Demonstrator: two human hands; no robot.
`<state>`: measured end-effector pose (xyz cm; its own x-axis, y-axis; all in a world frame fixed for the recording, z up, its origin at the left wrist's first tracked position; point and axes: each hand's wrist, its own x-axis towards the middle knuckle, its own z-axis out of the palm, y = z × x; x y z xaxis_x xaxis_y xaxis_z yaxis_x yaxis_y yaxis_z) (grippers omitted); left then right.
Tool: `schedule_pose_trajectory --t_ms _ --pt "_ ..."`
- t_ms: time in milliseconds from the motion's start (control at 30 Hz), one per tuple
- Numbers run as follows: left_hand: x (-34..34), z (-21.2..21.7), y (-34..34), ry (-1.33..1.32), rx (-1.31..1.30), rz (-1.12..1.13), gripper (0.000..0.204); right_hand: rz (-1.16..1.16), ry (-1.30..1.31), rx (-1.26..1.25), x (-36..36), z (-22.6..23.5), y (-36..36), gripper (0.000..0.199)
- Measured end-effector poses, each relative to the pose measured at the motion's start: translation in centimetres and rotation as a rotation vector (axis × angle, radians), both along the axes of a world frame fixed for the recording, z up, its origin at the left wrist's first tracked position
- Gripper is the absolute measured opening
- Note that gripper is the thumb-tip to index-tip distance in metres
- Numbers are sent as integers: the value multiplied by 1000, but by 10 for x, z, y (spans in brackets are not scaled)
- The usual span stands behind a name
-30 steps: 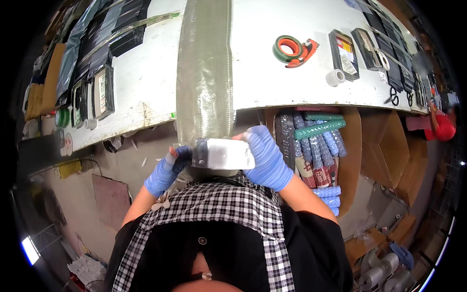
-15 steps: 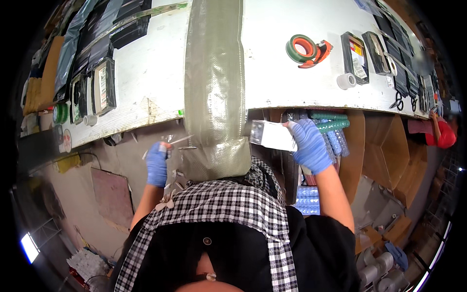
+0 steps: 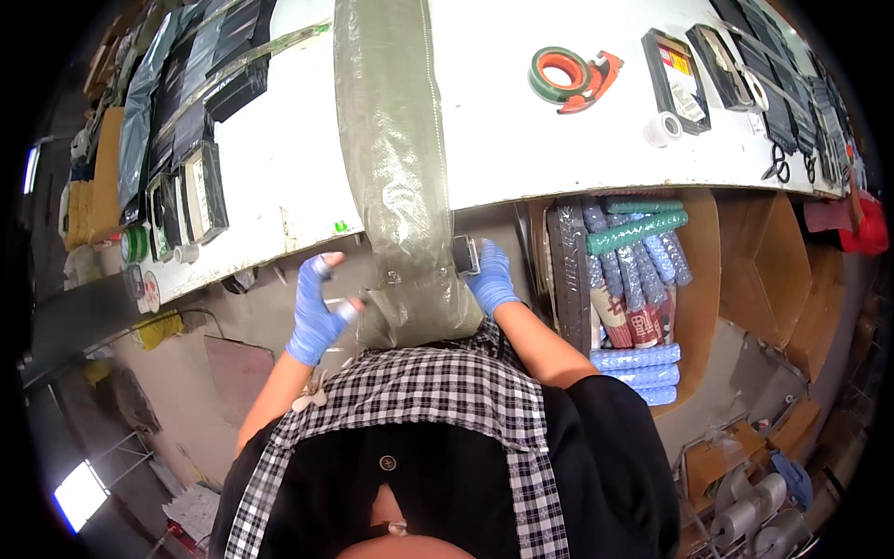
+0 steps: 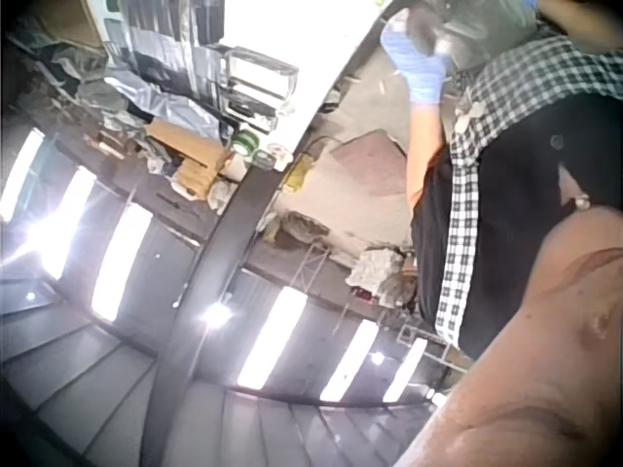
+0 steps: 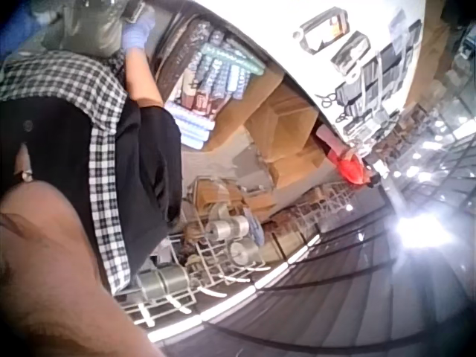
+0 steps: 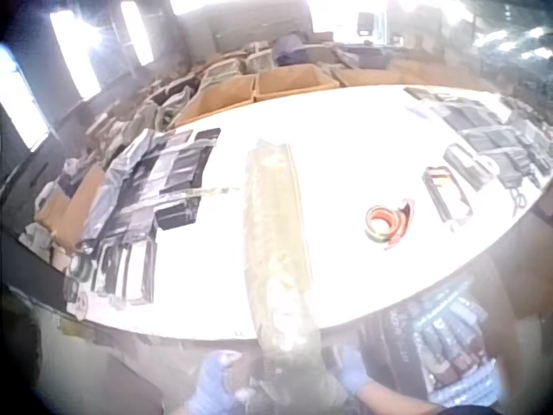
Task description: The person wraps long items in plastic and fabric, secures them with tape, and applies shipping labels. They handle multiple items one at a time, using a tape dispenser and scissors, and place finished packages into a cardboard box.
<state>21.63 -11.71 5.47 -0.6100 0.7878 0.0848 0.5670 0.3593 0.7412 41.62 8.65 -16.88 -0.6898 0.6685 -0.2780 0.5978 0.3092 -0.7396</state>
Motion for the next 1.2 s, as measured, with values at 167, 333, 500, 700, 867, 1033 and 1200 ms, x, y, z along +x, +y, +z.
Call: schedule_pose_trajectory --t_ms 167,333,500,700,867,1033,1200 --pt "-48 13 61 712 -65 -825 61 -524 79 -1249 -12 -10 -18 45" --pt "-68 3 124 585 84 -1273 70 -574 869 -1889 -18 76 -28 55" --pt "-56 5 149 722 122 -1316 96 -429 1007 -374 -56 67 -81 54" --pt "-19 29 192 706 -211 -1291 97 -580 210 160 -83 86 -218 46" --pt "-24 24 190 693 -175 -1257 85 -479 960 -503 -71 306 -196 73" --pt "-67 -5 162 509 225 -1339 61 -735 1228 -403 -31 321 9 50" --pt "-45 19 155 608 123 -1414 94 -921 1083 -1051 13 86 9 56"
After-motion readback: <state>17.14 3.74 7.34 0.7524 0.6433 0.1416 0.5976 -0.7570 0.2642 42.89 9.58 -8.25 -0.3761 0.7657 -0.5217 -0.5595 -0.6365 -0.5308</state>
